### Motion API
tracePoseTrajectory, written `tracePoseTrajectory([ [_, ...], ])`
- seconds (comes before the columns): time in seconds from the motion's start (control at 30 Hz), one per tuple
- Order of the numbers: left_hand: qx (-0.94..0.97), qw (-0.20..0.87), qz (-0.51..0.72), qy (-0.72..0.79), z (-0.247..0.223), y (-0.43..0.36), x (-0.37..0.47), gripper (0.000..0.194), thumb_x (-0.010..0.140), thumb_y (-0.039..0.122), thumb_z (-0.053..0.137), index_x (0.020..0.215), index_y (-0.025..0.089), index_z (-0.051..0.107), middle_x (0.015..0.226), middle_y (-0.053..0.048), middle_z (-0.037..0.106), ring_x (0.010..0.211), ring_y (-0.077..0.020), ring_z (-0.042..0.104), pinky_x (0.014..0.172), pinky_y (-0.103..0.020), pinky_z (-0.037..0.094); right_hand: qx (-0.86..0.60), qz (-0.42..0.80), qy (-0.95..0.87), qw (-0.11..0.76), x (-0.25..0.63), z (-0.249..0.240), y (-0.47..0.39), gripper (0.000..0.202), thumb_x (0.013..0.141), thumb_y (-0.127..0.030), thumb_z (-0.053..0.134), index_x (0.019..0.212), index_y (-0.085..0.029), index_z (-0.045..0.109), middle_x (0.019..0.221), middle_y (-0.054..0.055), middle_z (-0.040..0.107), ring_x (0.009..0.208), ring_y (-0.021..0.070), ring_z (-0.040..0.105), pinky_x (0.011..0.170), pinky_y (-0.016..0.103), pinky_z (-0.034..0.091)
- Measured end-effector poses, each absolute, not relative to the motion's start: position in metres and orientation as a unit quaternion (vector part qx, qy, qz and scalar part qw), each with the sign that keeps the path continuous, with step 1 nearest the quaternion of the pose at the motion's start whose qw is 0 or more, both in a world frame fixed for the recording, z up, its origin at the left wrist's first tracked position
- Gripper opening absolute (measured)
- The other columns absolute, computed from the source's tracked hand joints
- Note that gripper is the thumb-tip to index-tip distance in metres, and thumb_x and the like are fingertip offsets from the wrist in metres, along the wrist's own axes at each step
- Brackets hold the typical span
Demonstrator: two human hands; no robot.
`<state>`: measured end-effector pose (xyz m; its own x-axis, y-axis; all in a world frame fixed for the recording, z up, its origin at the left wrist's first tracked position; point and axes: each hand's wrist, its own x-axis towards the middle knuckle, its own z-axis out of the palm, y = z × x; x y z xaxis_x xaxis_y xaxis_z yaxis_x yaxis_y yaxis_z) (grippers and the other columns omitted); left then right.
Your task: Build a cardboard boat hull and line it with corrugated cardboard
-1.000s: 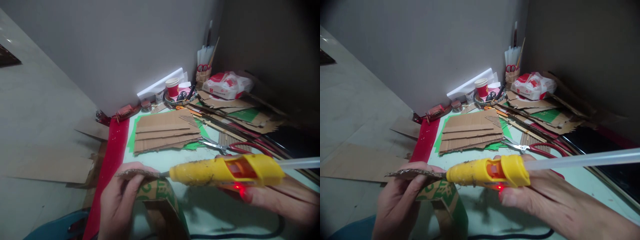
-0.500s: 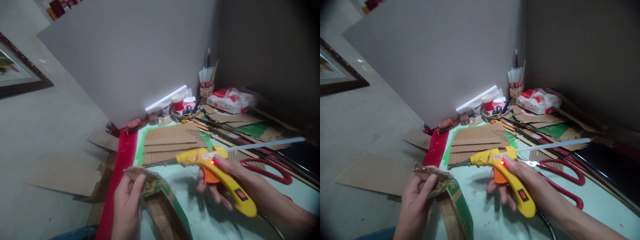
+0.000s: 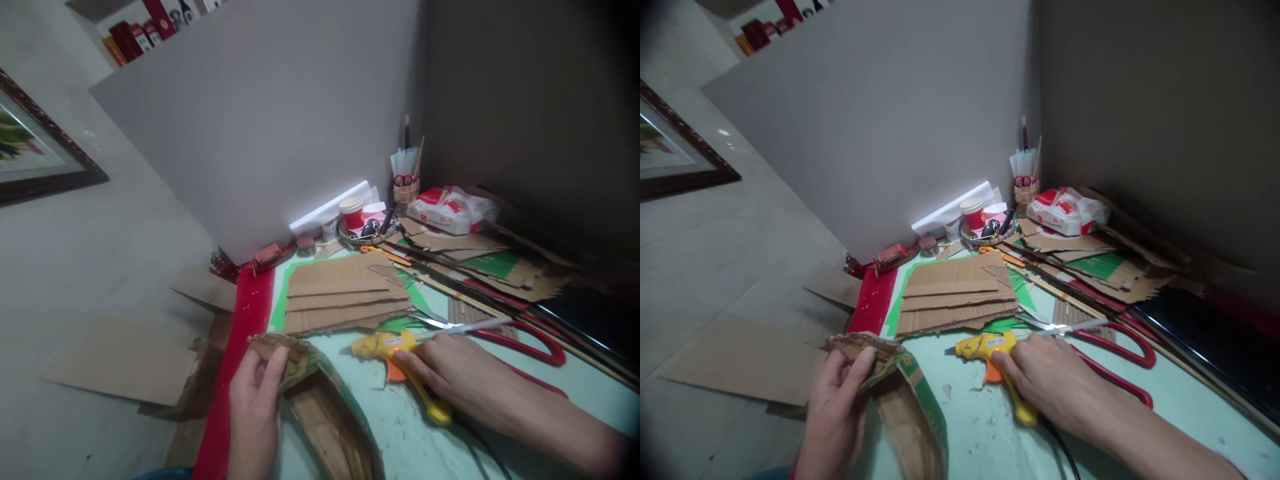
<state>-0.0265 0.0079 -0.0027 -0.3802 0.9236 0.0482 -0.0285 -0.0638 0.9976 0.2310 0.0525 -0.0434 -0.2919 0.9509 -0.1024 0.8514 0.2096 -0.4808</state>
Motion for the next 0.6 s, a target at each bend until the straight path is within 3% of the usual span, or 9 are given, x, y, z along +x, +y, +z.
tracePoseTrajectory([
  [0.13,0.398,0.402,0.603,0.563,-0.005,0.007,-0.018,0.030,0.076,0.041,0.077,0.095,0.018,0.072,0.086,-0.002,0.076,0.083,-0.0188,0.069,0.076,-0.025,0.052,-0.525,0.205,-0.816,0.129,0.218,-0.014,0.033,0.041,0.102,-0.044,0.031,0.084,-0.021,0.060,0.074,0.006,0.067,0.066,0.0228,0.063,0.061,0.032,0.036],
  [0.23,0.397,0.426,0.590,0.560,-0.006,0.004,-0.010,0.029,0.076,0.039,0.077,0.093,0.017,0.072,0.083,-0.002,0.075,0.080,-0.0196,0.069,0.073,-0.026,0.053,-0.419,0.100,-0.875,0.223,0.200,0.006,0.014,0.014,0.096,-0.033,0.052,0.103,-0.021,0.054,0.076,0.001,0.065,0.060,0.0204,0.061,0.054,0.029,0.033],
  [0.3,0.399,0.439,0.582,0.556,-0.005,0.001,-0.005,0.028,0.075,0.039,0.078,0.093,0.017,0.073,0.084,-0.002,0.075,0.081,-0.0193,0.069,0.074,-0.025,0.053,-0.370,0.013,-0.890,0.267,0.187,0.008,0.006,0.018,0.091,-0.027,0.058,0.106,-0.019,0.052,0.079,0.001,0.064,0.057,0.0193,0.059,0.051,0.030,0.031],
  [0.4,0.398,0.457,0.577,0.547,-0.003,-0.003,0.000,0.027,0.078,0.039,0.075,0.094,0.017,0.073,0.089,-0.003,0.075,0.088,-0.0201,0.068,0.077,-0.024,0.052,-0.342,-0.067,-0.881,0.319,0.176,0.000,0.003,0.021,0.090,-0.011,0.043,0.109,-0.014,0.050,0.073,0.002,0.061,0.054,0.0186,0.058,0.048,0.031,0.027],
  [0.5,0.392,0.496,0.578,0.517,-0.002,-0.006,0.003,0.028,0.082,0.041,0.070,0.098,0.018,0.072,0.093,-0.005,0.075,0.091,-0.0227,0.068,0.077,-0.027,0.051,-0.331,-0.104,-0.881,0.321,0.175,-0.007,0.005,0.032,0.089,0.001,0.029,0.112,-0.009,0.049,0.072,0.004,0.061,0.052,0.0186,0.058,0.047,0.032,0.028],
  [0.6,0.398,0.510,0.575,0.501,-0.003,-0.007,0.006,0.030,0.086,0.045,0.064,0.099,0.019,0.072,0.092,-0.006,0.075,0.091,-0.0239,0.068,0.077,-0.029,0.051,-0.321,-0.113,-0.895,0.290,0.179,-0.007,0.006,0.035,0.087,0.004,0.028,0.113,-0.005,0.050,0.073,0.006,0.061,0.053,0.0198,0.060,0.046,0.031,0.029],
])
